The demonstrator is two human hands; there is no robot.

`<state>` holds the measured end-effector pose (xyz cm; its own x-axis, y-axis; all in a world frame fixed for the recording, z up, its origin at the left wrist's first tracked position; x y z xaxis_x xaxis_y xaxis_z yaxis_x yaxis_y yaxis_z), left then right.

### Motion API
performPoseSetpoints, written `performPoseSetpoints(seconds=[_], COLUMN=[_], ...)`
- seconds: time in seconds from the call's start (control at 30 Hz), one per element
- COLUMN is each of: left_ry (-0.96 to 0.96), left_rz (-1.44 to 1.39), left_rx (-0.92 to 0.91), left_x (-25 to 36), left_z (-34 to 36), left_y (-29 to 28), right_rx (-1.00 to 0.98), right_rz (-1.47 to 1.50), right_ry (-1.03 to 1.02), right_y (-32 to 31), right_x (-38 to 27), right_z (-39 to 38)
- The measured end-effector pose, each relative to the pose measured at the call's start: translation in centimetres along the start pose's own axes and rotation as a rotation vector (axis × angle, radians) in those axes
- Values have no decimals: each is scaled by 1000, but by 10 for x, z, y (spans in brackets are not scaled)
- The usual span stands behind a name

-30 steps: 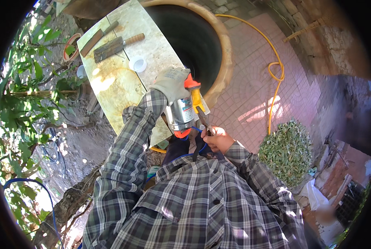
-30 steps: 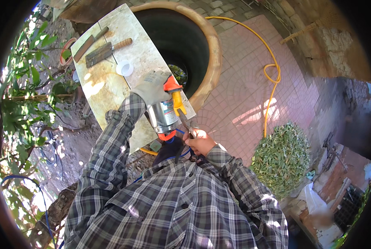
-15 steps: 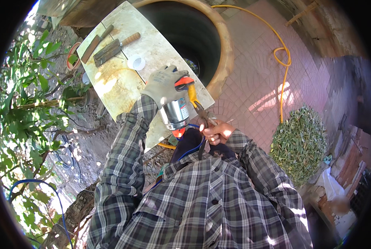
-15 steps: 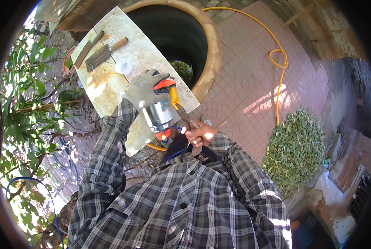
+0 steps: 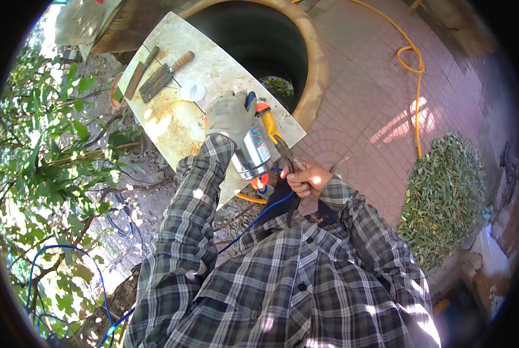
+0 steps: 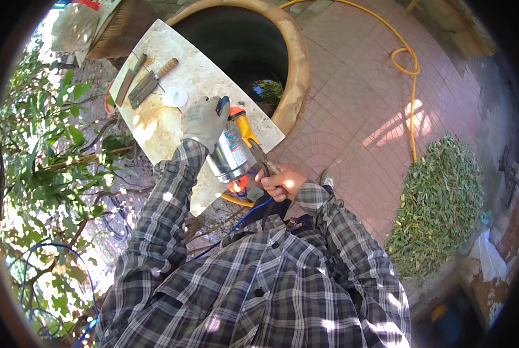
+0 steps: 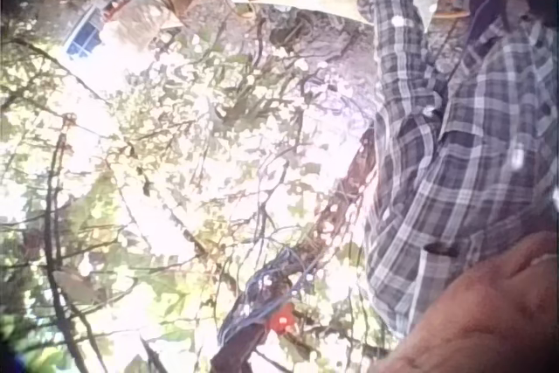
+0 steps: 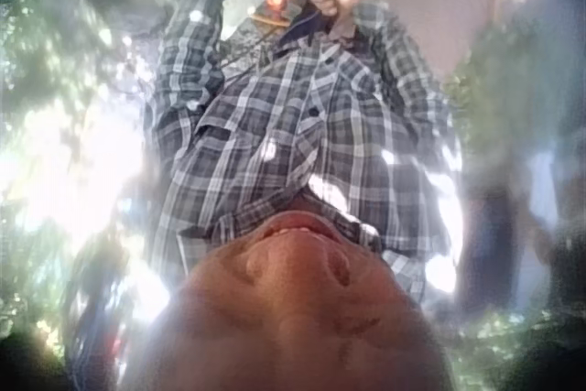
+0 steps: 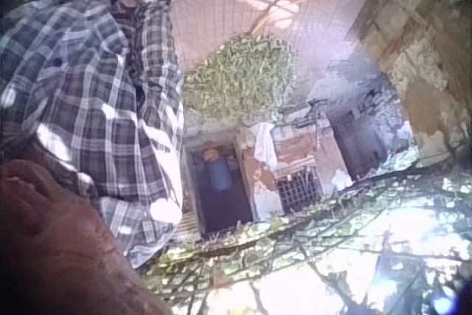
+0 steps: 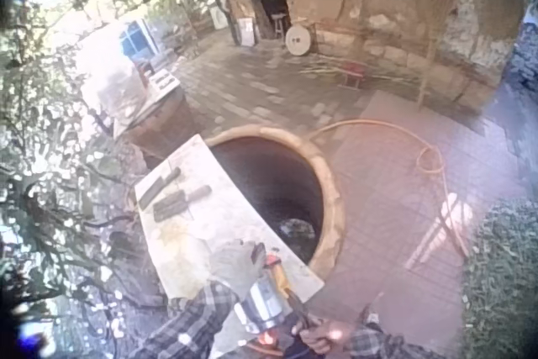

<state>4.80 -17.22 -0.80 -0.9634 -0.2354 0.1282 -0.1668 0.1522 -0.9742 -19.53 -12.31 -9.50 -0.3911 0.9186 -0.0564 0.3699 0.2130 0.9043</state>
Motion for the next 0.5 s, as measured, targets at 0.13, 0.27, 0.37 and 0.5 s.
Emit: performPoseSetpoints(seconds=[0.13, 0.27, 0.37, 0.5], left_ry=[-57, -10, 17, -86], left_rz=[0, -30, 47, 73], left_rx=[26, 192, 229, 161], left_x=[-13, -36, -47, -53], left_z=[-5, -9, -14, -11], left_y=[-4, 5, 7, 10], right_rx=[194, 175, 111, 207], right_rz=[-227, -234, -89, -81], right_ry=[-86, -100, -65, -69], right_y=[1, 5, 13, 13], right_x=[-4, -8, -3, 1], right_z=[19, 46, 57, 68])
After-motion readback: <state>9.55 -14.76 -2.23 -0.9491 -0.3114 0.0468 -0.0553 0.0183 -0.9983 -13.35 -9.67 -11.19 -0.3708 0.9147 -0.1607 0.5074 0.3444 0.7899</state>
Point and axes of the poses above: each hand's wrist, its own z-axis towards the middle knuckle, its own y-axis out of the palm, x = y × z, the point moved 4 cm from there along z, towards the middle knuckle, and after that the axes turned 11 degrees about y, right-handed, at the moved point
